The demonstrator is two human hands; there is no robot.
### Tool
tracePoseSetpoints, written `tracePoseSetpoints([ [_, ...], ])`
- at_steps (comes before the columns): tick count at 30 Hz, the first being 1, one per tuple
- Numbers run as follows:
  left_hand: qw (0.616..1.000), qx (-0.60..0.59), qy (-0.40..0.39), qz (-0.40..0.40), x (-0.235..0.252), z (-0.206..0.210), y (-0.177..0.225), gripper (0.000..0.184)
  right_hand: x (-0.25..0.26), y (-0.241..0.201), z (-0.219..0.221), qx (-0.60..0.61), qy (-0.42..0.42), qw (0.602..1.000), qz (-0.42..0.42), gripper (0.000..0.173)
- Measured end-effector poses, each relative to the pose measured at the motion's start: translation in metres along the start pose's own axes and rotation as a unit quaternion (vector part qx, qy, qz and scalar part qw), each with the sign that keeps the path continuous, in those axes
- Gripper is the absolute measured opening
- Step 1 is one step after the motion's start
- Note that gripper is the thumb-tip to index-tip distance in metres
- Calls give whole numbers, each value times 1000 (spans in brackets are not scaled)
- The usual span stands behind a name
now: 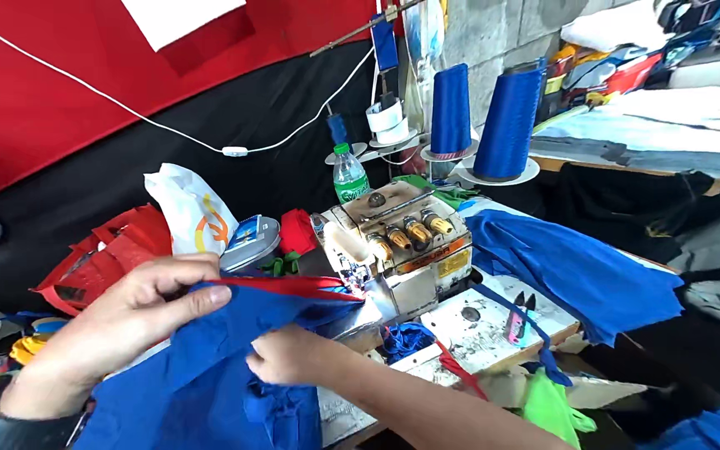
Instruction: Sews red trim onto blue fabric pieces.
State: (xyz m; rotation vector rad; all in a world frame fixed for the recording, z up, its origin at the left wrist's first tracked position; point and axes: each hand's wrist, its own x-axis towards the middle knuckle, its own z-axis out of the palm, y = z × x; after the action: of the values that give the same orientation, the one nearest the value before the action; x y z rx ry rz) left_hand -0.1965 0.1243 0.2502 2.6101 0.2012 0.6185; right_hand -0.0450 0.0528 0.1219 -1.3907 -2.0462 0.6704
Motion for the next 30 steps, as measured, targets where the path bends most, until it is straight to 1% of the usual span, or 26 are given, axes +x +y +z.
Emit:
tracePoseSetpoints([
  [1,1000,22,-6,3,-9,3,-7,22,-11,7,12,-31,10,999,-36,40],
  [2,999,50,-13,11,-21,7,-16,25,-26,18,28,-64,38,993,-89,41],
  [3,997,75,-24,18,-35,12,-26,30,-42,32,44,-98,88,980,-150,34],
  [4,994,93,-48,21,-48,17,-31,34,-57,48,56,-134,173,951,-216,23],
  [5,992,95,-77,13,-61,24,-29,35,-72,63,58,-164,261,915,-262,16],
  [6,990,97,-103,-3,-71,33,-23,35,-86,74,52,-180,336,882,-275,14],
  [7,988,96,-116,-23,-81,41,-18,33,-98,84,41,-188,395,860,-262,15],
  [8,989,90,-115,-38,-88,49,-14,32,-108,93,28,-193,429,852,-230,16],
  [9,989,84,-108,-48,-95,56,-11,32,-114,103,14,-191,441,855,-195,17],
  [11,991,92,-90,-48,-101,63,-5,32,-117,122,-8,-186,428,871,-152,21],
  [14,987,131,-84,-29,-100,64,1,31,-106,126,-28,-178,339,913,-142,25],
  [15,985,144,-88,-24,-99,63,4,31,-102,124,-31,-186,315,919,-146,24],
  [19,978,179,-104,-6,-96,56,11,31,-89,116,-35,-246,268,918,-156,23],
  [22,976,193,-103,-1,-94,55,10,31,-83,108,-33,-243,257,920,-168,16],
  [24,975,201,-97,-3,-94,55,8,32,-78,100,-31,-212,235,931,-180,15],
  [25,974,206,-92,-1,-95,55,5,32,-75,96,-31,-186,220,939,-190,18],
  [27,974,214,-75,5,-96,55,-1,33,-70,87,-30,-117,188,955,-197,22],
  [28,973,219,-65,5,-97,56,-5,34,-69,83,-30,-74,178,962,-192,21],
  [30,969,244,-34,3,-99,58,-16,37,-68,81,-27,-16,192,966,-173,18],
])
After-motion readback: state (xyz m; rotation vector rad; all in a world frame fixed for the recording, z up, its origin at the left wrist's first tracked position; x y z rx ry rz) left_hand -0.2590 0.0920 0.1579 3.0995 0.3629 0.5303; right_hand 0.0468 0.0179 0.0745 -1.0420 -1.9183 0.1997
